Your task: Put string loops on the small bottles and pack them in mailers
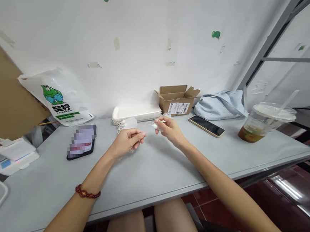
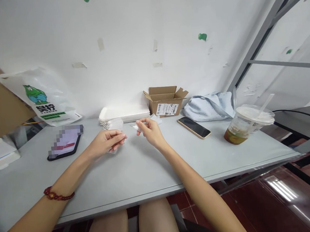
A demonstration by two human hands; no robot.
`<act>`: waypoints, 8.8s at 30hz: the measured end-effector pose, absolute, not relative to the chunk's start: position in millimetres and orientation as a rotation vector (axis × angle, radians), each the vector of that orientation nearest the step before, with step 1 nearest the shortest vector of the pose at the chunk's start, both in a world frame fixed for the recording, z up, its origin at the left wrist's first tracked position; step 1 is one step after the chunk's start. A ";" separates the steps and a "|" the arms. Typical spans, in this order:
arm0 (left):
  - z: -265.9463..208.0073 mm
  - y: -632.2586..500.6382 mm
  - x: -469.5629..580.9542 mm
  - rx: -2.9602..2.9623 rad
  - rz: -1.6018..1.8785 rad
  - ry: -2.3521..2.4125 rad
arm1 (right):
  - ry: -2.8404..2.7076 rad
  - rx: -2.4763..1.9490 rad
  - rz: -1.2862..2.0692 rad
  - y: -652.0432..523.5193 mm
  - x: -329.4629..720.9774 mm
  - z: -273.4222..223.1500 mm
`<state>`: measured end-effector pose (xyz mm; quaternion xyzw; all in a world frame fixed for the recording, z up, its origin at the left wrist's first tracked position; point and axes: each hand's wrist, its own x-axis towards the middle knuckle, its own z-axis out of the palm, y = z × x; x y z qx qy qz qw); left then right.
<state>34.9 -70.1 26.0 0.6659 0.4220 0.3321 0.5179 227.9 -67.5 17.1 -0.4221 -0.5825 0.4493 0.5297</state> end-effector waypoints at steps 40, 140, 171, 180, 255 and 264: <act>28.3 -74.7 38.3 1.412 0.852 0.905 | -1.534 -1.009 1.151 -74.1 222.4 18.0; 21.7 -77.3 51.6 1.883 0.893 1.020 | -1.742 -1.083 0.964 -69.0 233.5 18.4; 26.2 -39.6 -23.2 1.907 1.219 1.499 | -1.955 -1.646 -0.033 -30.5 289.8 -3.8; 13.4 -35.7 -21.0 2.021 1.164 1.602 | -2.135 -1.812 -0.164 -23.9 295.4 -11.0; 23.1 -71.4 44.3 1.044 1.027 0.796 | -1.312 -0.932 1.170 -71.5 225.3 16.6; 18.4 -68.5 44.1 1.030 1.029 0.785 | -1.301 -0.927 1.121 -68.3 225.1 13.2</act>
